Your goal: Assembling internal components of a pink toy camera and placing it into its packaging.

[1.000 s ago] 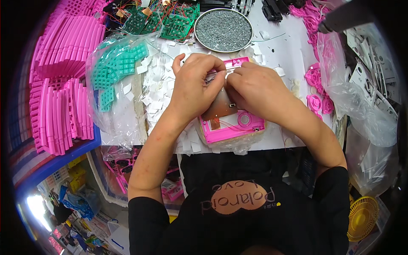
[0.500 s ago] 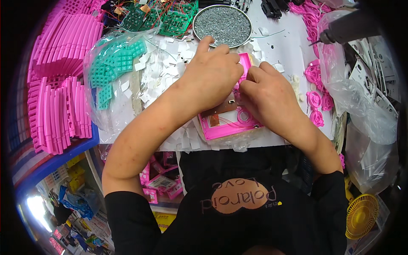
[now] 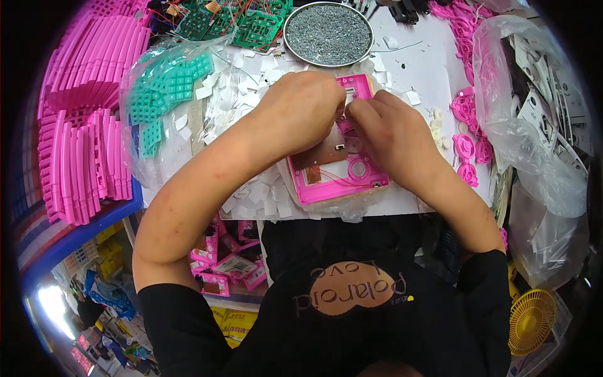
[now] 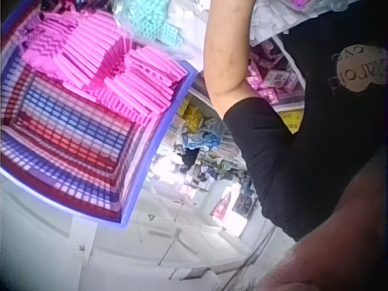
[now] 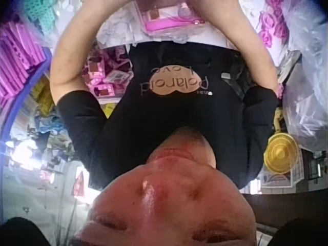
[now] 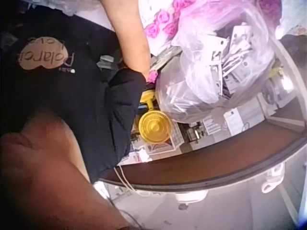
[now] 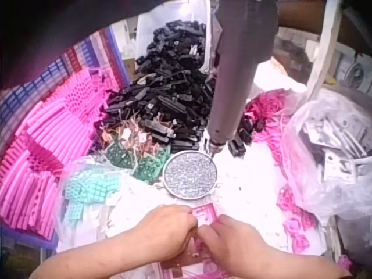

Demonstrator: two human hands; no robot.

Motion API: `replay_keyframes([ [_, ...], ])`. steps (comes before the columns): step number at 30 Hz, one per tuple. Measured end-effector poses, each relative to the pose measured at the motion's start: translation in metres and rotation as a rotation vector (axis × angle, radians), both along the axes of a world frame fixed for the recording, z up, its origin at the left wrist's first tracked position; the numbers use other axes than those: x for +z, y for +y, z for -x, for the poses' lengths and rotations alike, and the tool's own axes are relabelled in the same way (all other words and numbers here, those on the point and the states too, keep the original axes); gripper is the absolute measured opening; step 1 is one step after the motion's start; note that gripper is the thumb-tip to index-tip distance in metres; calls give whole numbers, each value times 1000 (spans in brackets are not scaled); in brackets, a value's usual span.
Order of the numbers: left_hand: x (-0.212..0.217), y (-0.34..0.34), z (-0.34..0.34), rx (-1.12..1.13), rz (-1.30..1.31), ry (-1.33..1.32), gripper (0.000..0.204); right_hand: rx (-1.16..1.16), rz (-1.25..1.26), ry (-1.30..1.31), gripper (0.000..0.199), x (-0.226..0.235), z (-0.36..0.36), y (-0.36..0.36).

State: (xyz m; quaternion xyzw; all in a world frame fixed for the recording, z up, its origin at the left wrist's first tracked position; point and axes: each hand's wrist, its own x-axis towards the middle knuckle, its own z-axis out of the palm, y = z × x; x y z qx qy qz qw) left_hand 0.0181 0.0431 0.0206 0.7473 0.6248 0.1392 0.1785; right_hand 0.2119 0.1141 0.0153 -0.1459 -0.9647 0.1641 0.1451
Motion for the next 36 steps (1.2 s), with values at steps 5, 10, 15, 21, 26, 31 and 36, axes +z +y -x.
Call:
replay_keyframes([
  [5,-5,-4,-4,94,-33,-32,15,28,137,280,13,-27,9,19],
  [10,-7,-2,-2,95,-13,-17,14,-31,248,237,11,-28,10,19],
  [15,-1,0,-2,90,66,-15,13,22,172,146,13,-16,9,22],
  [21,-1,7,-3,68,72,30,11,191,-211,103,10,-5,-1,9],
  [26,28,38,-17,78,332,171,13,269,-258,-27,15,-2,0,8],
  [31,45,59,-25,16,436,346,17,387,-254,25,18,-5,-3,23],
  [36,27,47,2,-155,337,279,12,309,-15,79,26,-5,-5,24],
])
